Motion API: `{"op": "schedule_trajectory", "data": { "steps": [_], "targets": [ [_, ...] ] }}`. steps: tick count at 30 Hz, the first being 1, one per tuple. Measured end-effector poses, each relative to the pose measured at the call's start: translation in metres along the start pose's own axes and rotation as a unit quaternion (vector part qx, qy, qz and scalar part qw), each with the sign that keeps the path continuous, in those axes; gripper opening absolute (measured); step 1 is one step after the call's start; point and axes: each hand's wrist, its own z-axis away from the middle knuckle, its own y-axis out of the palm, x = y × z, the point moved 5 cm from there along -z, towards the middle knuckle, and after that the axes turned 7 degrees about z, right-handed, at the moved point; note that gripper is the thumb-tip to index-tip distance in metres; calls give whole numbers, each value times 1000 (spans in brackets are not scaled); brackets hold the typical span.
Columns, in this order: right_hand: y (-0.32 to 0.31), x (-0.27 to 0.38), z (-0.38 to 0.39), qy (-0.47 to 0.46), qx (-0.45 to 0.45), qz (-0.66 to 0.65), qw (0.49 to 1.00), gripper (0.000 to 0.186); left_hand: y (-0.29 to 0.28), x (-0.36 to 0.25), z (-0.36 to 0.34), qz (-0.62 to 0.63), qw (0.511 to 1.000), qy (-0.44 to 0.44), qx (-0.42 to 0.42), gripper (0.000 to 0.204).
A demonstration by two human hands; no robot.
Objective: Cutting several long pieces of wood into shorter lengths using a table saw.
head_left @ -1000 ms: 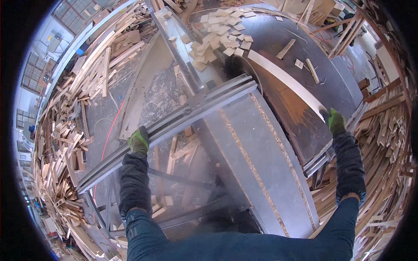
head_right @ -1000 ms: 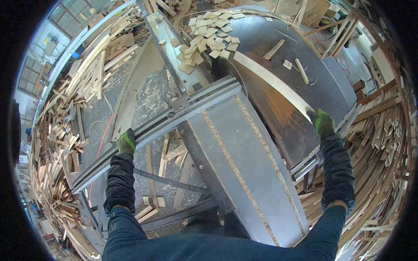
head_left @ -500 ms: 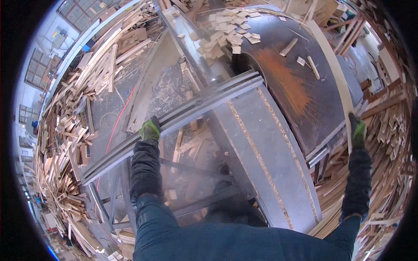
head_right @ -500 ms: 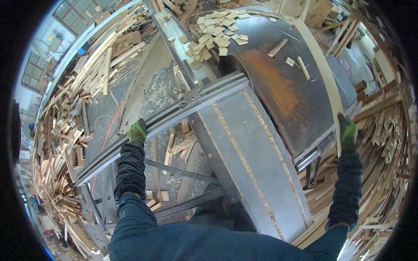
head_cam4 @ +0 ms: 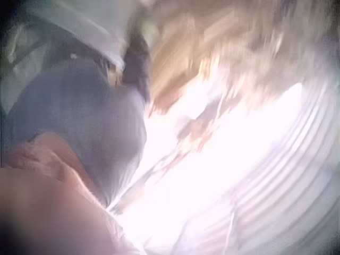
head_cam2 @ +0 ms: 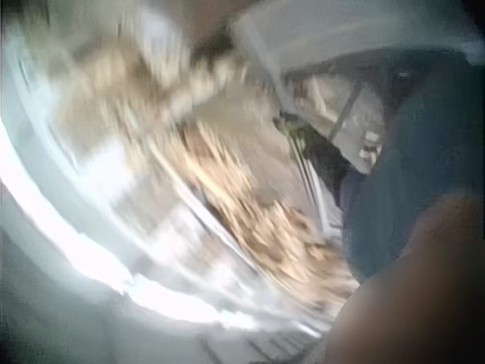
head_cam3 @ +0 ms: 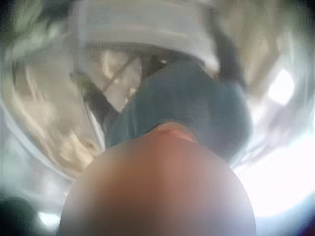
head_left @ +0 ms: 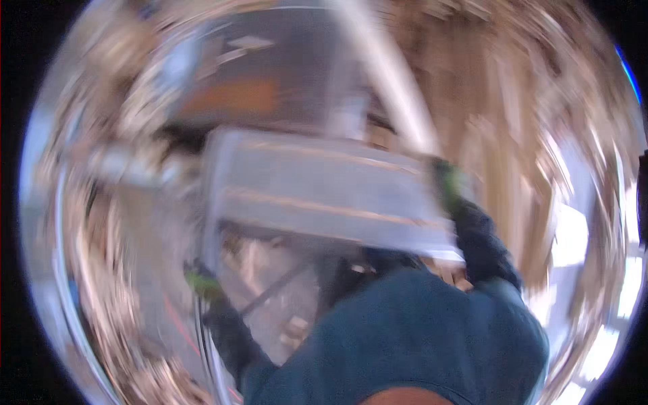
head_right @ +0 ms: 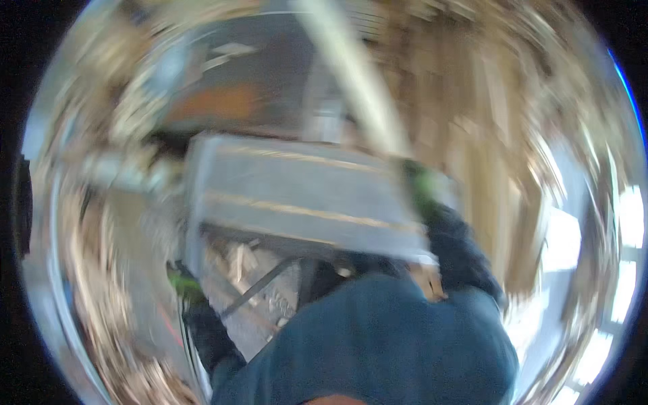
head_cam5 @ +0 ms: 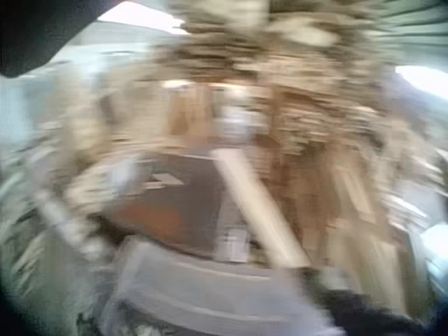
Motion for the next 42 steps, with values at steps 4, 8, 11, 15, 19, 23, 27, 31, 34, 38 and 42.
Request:
{"op": "schedule_trajectory", "data": {
  "steps": [4, 8, 11, 15, 19, 23, 27, 31, 34, 38, 42],
  "targets": [
    [60, 91, 52, -11, 50, -398, 916, 44, 315, -59, 208, -103, 938, 81, 321, 88],
    [75, 43, 80, -169, 58, -314, 932, 51, 477, -56, 313, 212, 871, -52, 440, 91],
    [67, -27, 104, -227, 57, -339, 911, 66, 516, -65, 361, 292, 762, -194, 544, 88],
    [-9, -268, 124, 117, -76, 3, 990, 60, 501, -63, 411, 266, 788, -98, 547, 78],
    [-25, -531, 159, 349, -287, 153, 879, 90, 521, -83, 506, 121, 899, 86, 412, 82],
    [11, -581, 159, 353, -220, 231, 879, 95, 537, -52, 563, 41, 863, 174, 473, 78],
    [17, -594, 164, 348, -257, 220, 874, 98, 537, -37, 614, -16, 854, 200, 481, 78],
    [-19, -607, 170, 392, -208, 104, 890, 104, 533, -36, 625, -47, 847, 213, 485, 77],
    [-29, -607, 172, 413, -180, 93, 888, 110, 533, -38, 637, -46, 836, 213, 504, 76],
    [-30, -628, 168, 440, -166, 95, 878, 108, 534, -42, 652, -58, 812, 225, 536, 74],
    [-50, -624, 168, 396, -84, 65, 912, 119, 520, -38, 652, -69, 815, 221, 531, 73]
  ]
}}
